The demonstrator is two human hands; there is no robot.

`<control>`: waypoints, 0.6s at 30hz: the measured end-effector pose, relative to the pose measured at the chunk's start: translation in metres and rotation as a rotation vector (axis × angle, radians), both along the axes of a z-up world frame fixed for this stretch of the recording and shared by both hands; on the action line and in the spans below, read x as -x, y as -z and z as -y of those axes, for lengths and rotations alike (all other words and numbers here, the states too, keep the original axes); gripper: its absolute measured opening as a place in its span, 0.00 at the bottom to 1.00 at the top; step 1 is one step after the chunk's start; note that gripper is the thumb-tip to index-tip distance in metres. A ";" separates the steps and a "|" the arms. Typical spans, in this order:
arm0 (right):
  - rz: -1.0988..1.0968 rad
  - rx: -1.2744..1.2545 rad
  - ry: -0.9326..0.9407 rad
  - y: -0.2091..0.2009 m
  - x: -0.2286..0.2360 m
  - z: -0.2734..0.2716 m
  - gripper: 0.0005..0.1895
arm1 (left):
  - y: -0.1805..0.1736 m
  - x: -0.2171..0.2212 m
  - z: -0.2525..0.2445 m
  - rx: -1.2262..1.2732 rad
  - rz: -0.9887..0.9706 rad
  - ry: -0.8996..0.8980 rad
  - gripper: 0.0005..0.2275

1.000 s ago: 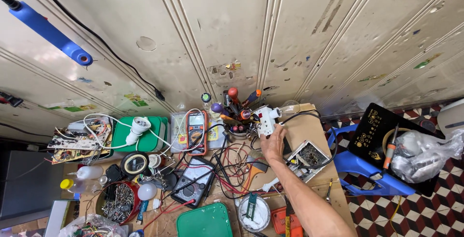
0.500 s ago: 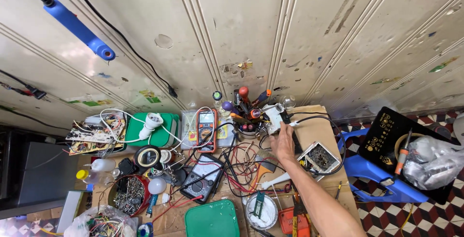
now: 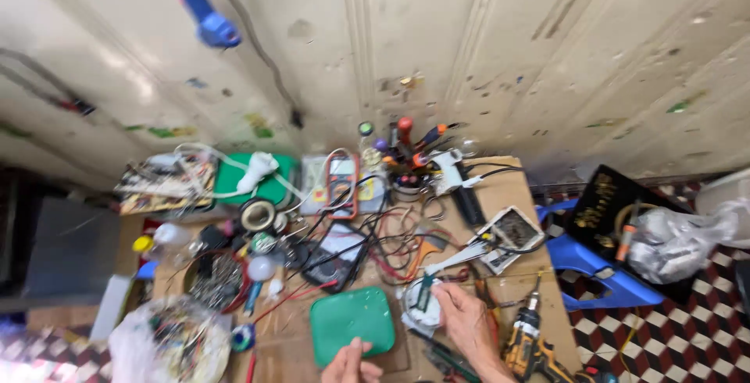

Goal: The recorder is repairing or assembling a power socket component at a cluttered workbench.

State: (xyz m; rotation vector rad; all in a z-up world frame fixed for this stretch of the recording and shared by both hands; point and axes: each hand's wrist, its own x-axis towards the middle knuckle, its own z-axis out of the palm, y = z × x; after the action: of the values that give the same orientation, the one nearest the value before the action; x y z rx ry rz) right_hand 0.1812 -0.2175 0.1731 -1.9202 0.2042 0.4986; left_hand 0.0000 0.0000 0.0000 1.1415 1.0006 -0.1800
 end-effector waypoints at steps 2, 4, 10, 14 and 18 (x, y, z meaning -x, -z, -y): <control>0.035 -0.028 -0.075 0.013 0.026 -0.014 0.15 | -0.071 -0.008 -0.001 -0.017 -0.037 -0.084 0.23; -0.078 0.144 -0.078 -0.001 0.047 -0.034 0.22 | -0.093 -0.006 -0.015 0.033 0.022 -0.044 0.25; 0.128 0.272 -0.511 -0.045 0.088 -0.121 0.28 | -0.103 0.020 -0.089 -0.366 0.160 0.160 0.20; 0.262 0.369 -0.602 -0.013 0.114 -0.143 0.27 | -0.077 0.039 -0.134 -0.305 0.241 0.109 0.14; 0.293 0.449 -0.530 -0.003 0.134 -0.162 0.25 | -0.065 0.046 -0.154 -0.425 0.088 0.288 0.12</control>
State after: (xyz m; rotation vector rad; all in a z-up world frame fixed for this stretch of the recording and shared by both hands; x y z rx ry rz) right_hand 0.0475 -0.0553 0.1765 -2.4685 -0.4306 0.5382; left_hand -0.0456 0.1541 0.0647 1.6694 0.8116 -0.1479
